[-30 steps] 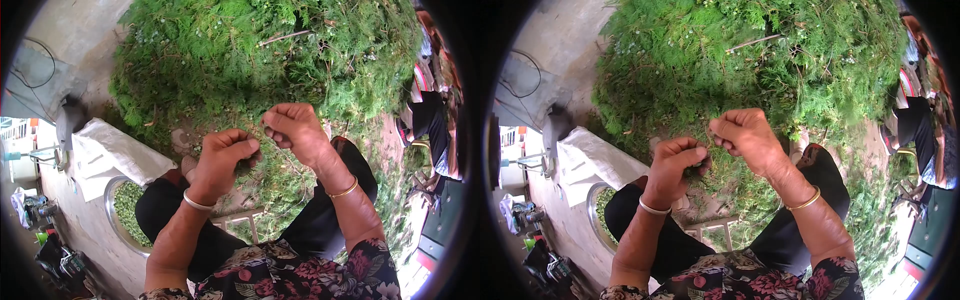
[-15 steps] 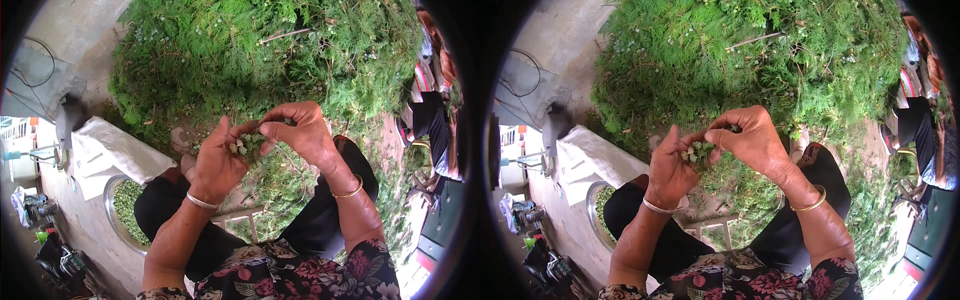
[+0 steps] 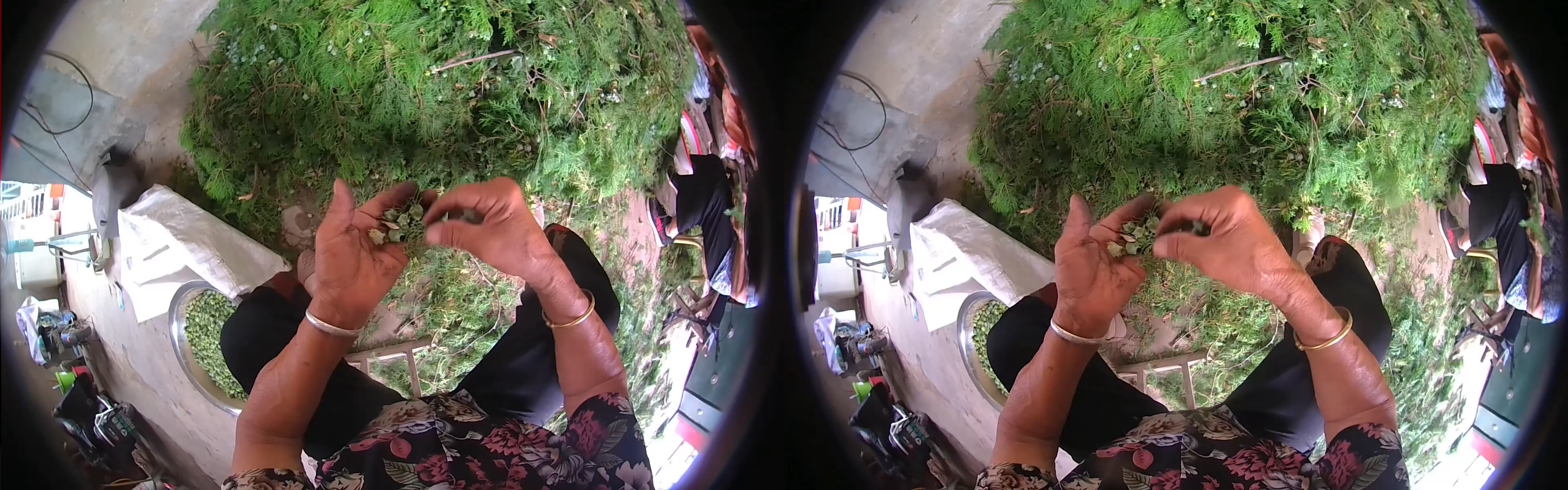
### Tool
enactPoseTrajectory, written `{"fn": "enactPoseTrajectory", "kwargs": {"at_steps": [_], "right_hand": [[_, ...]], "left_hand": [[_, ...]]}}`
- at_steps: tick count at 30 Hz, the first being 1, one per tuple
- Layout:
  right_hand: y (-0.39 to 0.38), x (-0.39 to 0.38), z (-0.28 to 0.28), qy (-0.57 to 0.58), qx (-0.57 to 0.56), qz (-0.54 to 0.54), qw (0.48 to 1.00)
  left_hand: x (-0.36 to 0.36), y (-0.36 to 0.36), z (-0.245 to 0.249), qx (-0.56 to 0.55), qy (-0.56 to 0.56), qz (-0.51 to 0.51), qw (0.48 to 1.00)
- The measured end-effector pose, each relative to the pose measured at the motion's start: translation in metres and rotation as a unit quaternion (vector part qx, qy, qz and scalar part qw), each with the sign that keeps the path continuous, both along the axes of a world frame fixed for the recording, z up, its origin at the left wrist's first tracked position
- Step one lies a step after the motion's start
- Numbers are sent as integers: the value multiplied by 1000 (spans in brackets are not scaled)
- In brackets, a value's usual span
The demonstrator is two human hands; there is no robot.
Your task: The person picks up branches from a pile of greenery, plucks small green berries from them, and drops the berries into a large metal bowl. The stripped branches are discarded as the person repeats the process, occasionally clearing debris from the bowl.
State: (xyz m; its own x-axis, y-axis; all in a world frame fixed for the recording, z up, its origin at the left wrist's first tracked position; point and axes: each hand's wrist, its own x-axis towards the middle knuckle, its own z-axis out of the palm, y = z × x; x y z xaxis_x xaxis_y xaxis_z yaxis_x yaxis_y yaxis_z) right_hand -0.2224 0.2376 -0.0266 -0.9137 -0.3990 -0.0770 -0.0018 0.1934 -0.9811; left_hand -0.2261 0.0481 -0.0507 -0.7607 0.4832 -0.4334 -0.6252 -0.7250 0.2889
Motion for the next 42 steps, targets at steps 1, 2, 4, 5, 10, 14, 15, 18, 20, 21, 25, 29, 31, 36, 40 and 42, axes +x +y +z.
{"fn": "enactPoseTrajectory", "kwargs": {"at_steps": [1,2,4,5,10,14,15,18,20,21,25,29,31,36,40,42], "right_hand": [[-3,0,-1,0,-17,-62,998],[-6,-1,-3,0,-35,-123,992],[-9,0,-15,50,-4,-113,992],[-10,0,-19,100,28,-101,990],[-8,0,-8,25,97,-107,989],[-5,-3,0,-22,59,-111,992],[-5,-4,-1,-22,59,-111,992],[-6,-5,-3,-83,17,-123,989],[-9,-3,-1,-171,-54,-150,972],[-9,-3,0,-173,-54,-150,972],[-9,-5,-8,-86,-16,-112,990],[-7,-6,-2,-223,-62,-127,965],[-6,-5,-1,-254,-98,-139,952],[3,-13,6,-288,-331,-223,871],[3,-9,10,-207,-221,-227,926],[-8,-4,9,-87,-130,-205,966]], "left_hand": [[0,-3,-5,61,-4,-12,998],[0,-5,-7,121,-8,-25,992],[1,2,-2,77,-10,-12,997],[2,6,1,33,-11,3,999],[0,9,-3,1,0,-20,1000],[1,6,-4,-76,43,-39,995],[2,6,-2,-75,43,-38,996],[3,5,1,-142,40,-57,987],[2,1,-1,-163,50,-107,980],[2,0,-1,-162,47,-107,980],[1,2,-4,-189,71,-101,974],[4,5,-3,-172,84,-88,977],[5,8,1,-160,80,-66,982],[1,5,2,-75,38,-44,995],[0,12,3,-34,-4,13,999],[2,11,0,16,10,33,999]]}}
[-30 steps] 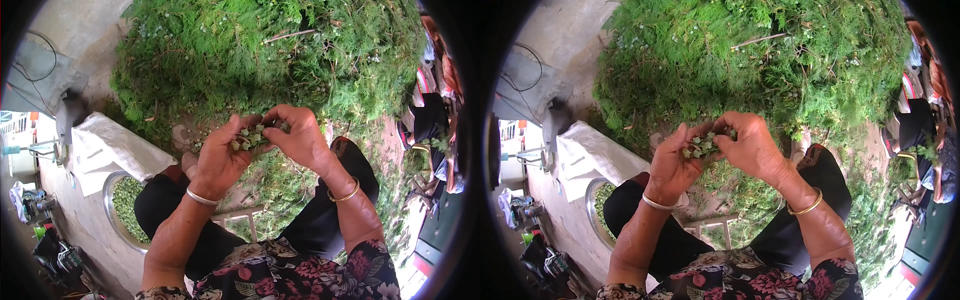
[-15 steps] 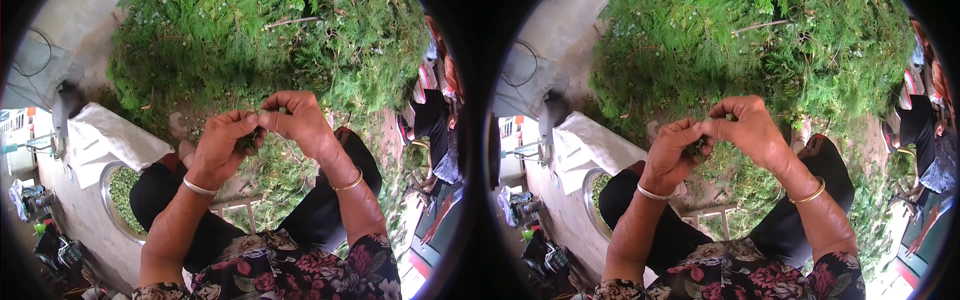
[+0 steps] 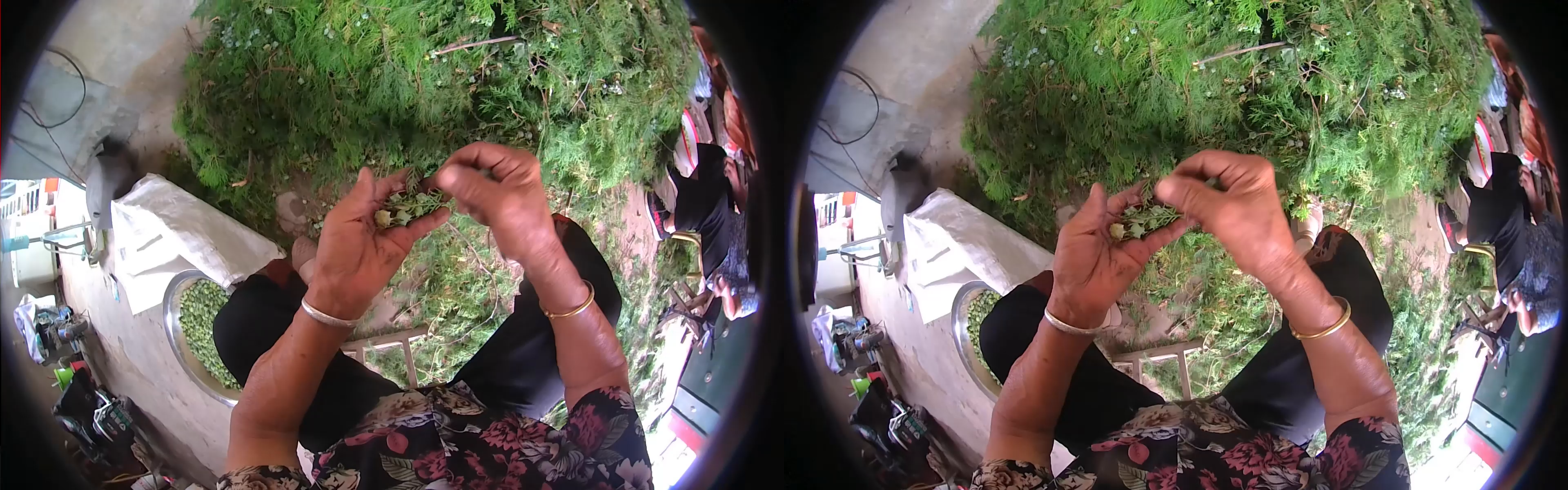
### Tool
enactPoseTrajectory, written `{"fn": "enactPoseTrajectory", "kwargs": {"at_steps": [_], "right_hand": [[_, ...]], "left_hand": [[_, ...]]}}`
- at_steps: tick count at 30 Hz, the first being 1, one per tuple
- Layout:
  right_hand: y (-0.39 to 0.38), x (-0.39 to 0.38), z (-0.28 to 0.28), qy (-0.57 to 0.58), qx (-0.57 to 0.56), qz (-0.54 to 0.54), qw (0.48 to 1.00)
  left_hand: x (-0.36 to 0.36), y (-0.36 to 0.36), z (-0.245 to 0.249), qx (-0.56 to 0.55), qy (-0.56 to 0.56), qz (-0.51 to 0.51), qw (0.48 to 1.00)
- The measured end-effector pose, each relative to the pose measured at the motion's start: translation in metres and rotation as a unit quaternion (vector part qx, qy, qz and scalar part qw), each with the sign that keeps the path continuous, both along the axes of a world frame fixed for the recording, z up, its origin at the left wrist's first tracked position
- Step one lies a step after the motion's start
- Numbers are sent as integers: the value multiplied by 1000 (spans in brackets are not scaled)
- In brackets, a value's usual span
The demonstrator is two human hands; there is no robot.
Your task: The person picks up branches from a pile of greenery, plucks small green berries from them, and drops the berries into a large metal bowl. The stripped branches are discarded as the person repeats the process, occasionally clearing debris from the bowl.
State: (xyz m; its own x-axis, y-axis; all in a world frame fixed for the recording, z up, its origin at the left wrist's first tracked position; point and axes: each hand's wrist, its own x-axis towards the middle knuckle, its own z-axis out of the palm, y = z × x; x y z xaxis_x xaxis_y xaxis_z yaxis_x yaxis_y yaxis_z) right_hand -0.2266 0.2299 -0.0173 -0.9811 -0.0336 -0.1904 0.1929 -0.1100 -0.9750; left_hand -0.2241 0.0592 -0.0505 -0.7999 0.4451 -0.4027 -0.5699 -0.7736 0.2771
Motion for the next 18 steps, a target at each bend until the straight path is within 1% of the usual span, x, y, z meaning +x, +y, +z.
{"fn": "enactPoseTrajectory", "kwargs": {"at_steps": [1,3,4,5,7,8,9,11,12,14,15,16,17,18], "right_hand": [[-1,2,-5,2,0,-1,1000],[-3,5,-18,73,146,47,985],[-11,7,-19,59,122,6,991],[-11,9,-21,60,122,6,991],[-10,10,-22,117,262,53,956],[-7,10,-24,132,266,78,952],[-7,10,-24,132,266,78,952],[-7,9,-24,95,280,91,951],[-6,9,-24,95,280,90,951],[-5,5,-23,72,184,47,979],[-4,3,-18,72,185,47,979],[-2,1,-8,2,99,33,995],[-1,0,-3,-69,11,18,997],[1,-1,-3,-69,11,19,997]], "left_hand": [[0,-1,-1,0,2,-1,1000],[0,-2,-2,1,-13,-7,1000],[0,-1,-1,1,-11,-7,1000],[0,0,0,-9,-18,-9,1000],[0,0,-1,-18,-26,-11,999],[-1,-2,-6,-30,-21,-12,999],[-1,-3,-8,-42,-17,-13,999],[-2,-2,-3,-41,-15,-22,999],[-2,-2,-1,-40,-13,-32,999],[-2,-1,-2,-43,-12,-28,999],[-2,-1,-3,-46,-10,-24,999],[-2,-1,-3,-45,-10,-24,999],[-2,-1,-2,-43,1,-27,999],[-3,-2,-2,-41,12,-30,999]]}}
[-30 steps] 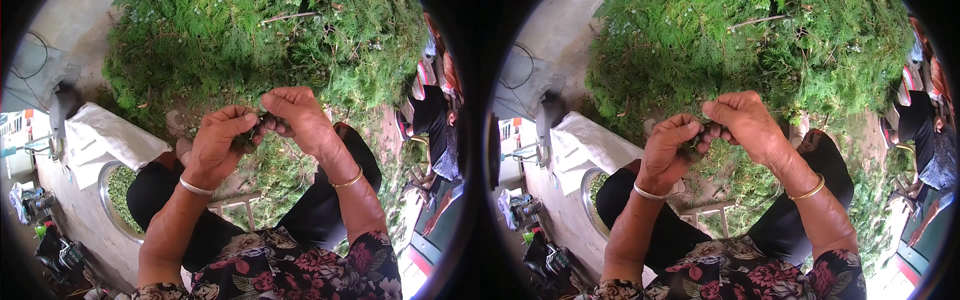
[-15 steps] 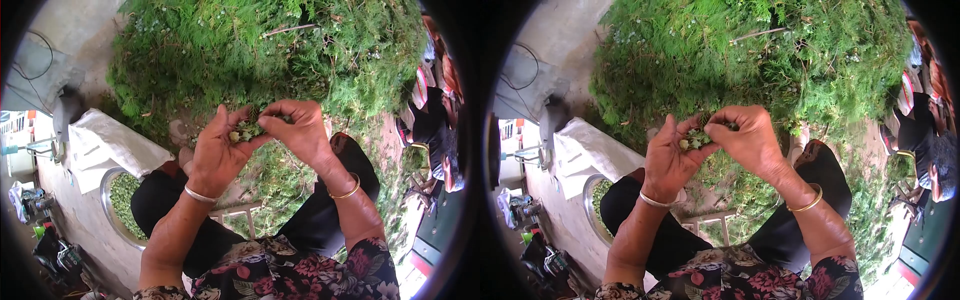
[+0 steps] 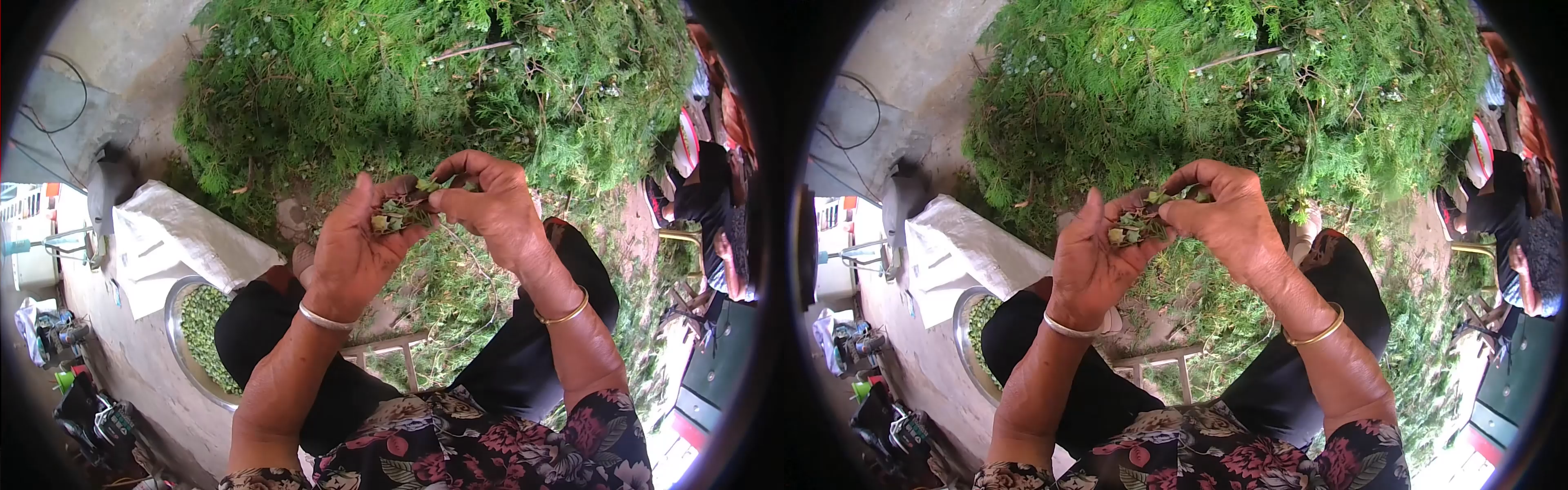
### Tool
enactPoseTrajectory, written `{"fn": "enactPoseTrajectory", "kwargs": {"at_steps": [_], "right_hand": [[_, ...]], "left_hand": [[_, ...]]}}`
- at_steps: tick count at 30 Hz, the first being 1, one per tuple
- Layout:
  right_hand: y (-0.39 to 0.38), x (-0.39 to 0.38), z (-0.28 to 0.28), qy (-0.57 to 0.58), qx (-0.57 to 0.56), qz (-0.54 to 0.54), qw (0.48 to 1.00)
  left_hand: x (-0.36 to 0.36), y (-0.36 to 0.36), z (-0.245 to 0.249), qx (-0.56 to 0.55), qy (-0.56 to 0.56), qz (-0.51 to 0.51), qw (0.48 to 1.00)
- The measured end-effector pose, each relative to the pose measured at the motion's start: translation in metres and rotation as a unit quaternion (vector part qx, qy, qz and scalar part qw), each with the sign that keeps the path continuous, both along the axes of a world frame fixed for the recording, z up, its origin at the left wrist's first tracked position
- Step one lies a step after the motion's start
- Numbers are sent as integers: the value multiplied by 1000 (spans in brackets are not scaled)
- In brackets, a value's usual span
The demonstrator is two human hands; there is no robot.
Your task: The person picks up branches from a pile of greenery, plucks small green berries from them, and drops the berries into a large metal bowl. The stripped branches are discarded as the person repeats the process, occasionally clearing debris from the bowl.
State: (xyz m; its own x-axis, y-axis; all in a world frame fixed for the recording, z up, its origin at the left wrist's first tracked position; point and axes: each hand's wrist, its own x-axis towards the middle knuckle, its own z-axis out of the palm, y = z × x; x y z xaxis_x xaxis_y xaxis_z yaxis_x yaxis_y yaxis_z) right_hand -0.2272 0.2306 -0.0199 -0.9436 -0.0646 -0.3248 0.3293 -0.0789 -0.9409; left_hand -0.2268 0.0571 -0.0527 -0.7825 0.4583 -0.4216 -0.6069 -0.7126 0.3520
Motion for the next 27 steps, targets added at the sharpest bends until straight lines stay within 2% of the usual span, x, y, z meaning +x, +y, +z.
{"fn": "enactPoseTrajectory", "kwargs": {"at_steps": [1,3,5,6,11,13,15,16,18,20,21,22,23,24,26,27], "right_hand": [[2,-1,0,-20,-11,-1,1000],[2,-1,-1,-40,-22,-1,999],[0,1,-9,42,49,31,997],[-1,2,-11,42,48,32,997],[-4,4,-18,77,76,40,993],[-2,3,-13,57,79,59,994],[-1,3,-11,37,80,78,993],[-1,3,-11,29,78,77,994],[-1,4,-12,20,76,76,994],[2,3,-14,-98,-56,40,993],[3,2,-14,-98,-56,40,993],[5,2,-14,-103,-134,10,986],[6,1,-13,-107,-210,-19,972],[7,-1,-11,-108,-210,-18,972],[8,-5,-3,-89,-217,-101,967],[10,-6,-1,-89,-217,-100,967]], "left_hand": [[0,-2,-1,0,0,0,1000],[2,-6,-5,-34,71,-36,996],[2,-4,-1,-69,68,-43,994],[3,-3,0,-104,65,-52,991],[5,-1,0,-141,57,-55,987],[5,-2,0,-155,53,-49,985],[5,-4,-2,-222,112,-95,964],[6,-4,-2,-223,112,-95,964],[8,-3,0,-204,95,-112,968],[8,-3,-4,-160,72,-109,978],[7,-3,-5,-116,52,-105,986],[6,-2,-5,-117,51,-105,986],[5,1,-5,-61,12,-70,996],[4,2,-5,-5,-28,-35,999],[2,4,-1,1,-23,-11,1000],[1,5,1,7,-18,13,1000]]}}
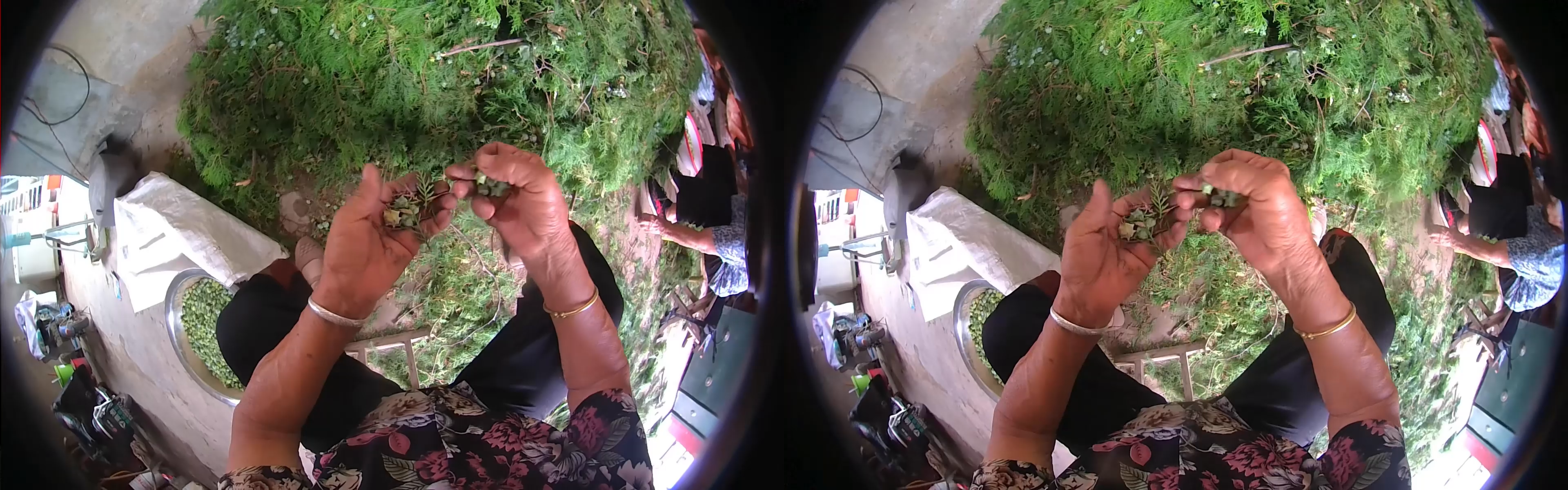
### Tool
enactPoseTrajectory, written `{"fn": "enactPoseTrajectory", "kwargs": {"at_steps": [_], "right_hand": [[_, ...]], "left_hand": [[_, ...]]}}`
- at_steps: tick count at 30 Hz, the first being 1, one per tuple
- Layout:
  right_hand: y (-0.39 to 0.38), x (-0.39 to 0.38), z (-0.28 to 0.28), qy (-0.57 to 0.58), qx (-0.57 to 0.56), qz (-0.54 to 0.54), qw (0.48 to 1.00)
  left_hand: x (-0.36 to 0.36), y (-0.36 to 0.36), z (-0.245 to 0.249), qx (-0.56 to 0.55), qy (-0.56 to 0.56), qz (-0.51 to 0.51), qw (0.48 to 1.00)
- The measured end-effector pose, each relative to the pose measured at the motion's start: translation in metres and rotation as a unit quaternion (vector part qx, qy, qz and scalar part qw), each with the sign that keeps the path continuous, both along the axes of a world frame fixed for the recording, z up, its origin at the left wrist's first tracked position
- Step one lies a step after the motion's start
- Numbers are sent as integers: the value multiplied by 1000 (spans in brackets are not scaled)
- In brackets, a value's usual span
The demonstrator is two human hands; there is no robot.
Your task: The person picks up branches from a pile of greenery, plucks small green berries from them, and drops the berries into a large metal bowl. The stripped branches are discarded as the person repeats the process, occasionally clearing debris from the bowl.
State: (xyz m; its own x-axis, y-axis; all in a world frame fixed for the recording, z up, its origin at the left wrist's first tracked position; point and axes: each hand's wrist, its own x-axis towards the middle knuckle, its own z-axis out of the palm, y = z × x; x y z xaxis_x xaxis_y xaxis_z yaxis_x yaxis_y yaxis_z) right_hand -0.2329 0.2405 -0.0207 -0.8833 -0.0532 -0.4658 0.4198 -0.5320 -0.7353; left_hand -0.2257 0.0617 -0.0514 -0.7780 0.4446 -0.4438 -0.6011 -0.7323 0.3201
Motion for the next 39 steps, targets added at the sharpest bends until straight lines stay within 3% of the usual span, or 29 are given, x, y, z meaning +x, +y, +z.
{"fn": "enactPoseTrajectory", "kwargs": {"at_steps": [3,6,8,10,12,16,18,21,23,27,29,36,39], "right_hand": [[5,0,3,4,-25,-11,1000],[-1,5,4,82,146,111,980],[-16,13,3,121,203,109,965],[-23,19,-15,256,367,137,884],[-30,23,-24,247,406,107,873],[-32,24,-24,228,448,115,857],[-29,22,-25,217,452,114,857],[-19,14,-24,281,384,74,876],[-6,10,-9,57,155,87,983],[-2,9,-2,40,55,79,995],[-2,10,-2,30,-51,74,996],[-2,8,3,16,-73,90,993],[-5,9,-7,29,-5,101,994]], "left_hand": [[-1,0,5,34,-21,22,999],[-1,0,3,80,-41,36,995],[-1,-7,-2,120,-40,21,992],[0,-6,-2,160,-39,5,986],[0,0,0,56,30,-6,998],[2,5,-2,37,43,-4,998],[1,6,-2,88,5,13,996],[0,1,-4,106,-16,38,994],[-1,3,0,91,-10,44,995],[0,4,5,82,-11,58,995],[-1,3,3,84,-9,58,995],[-2,0,2,95,0,57,994],[-2,2,5,56,12,51,997]]}}
